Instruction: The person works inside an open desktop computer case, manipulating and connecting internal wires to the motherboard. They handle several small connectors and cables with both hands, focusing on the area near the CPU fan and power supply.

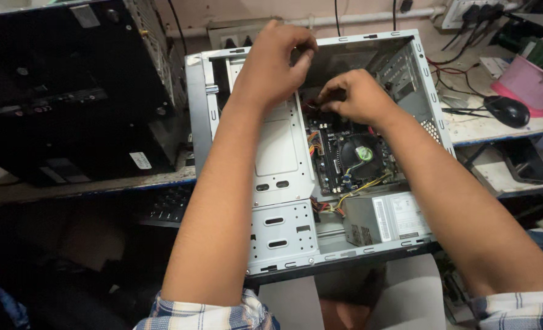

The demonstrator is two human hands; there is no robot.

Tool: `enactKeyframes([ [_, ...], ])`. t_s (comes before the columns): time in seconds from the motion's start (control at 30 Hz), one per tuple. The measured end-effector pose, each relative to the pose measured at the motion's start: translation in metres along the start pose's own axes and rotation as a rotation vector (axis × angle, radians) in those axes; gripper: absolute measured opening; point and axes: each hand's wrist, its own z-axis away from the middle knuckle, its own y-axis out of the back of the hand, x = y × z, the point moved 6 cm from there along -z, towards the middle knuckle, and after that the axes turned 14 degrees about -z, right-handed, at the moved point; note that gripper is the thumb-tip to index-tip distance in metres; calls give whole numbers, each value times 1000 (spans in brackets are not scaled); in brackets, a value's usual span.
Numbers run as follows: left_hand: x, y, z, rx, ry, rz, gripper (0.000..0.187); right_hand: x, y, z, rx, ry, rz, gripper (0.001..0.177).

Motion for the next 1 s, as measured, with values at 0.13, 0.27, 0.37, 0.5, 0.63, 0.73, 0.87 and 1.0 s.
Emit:
enactKeyframes([
  [0.13,-2,-1,1,-1,-3,-1,9,15,-4,-2,-29,-67,-154,18],
  [0.27,-2,-3,0,-31,-5,-35,10,40,-10,-2,-62,-342,-410,15],
  [0.37,0,0,2,18,-28,-28,9,39,-11,-1,-68,-323,-485,15],
  [0.5,1,0,2,-7,-11,-20,8,29,-6,0,-96,-315,-413,15],
  [0.63,1,2,1,-11,-29,-22,6,16,-8,2,-159,-343,-339,16],
  [0.73,-1,-2,1,-21,-17,-12,5,9,-10,5,-213,-313,-198,23],
  [0.87,-6,-6,2,-35,3,-32,7,-4,-7,3,-184,-62,-43,32],
  [1.0,-4,-4,3,44,-104,-15,10,8,-5,0,-94,-61,-203,28],
])
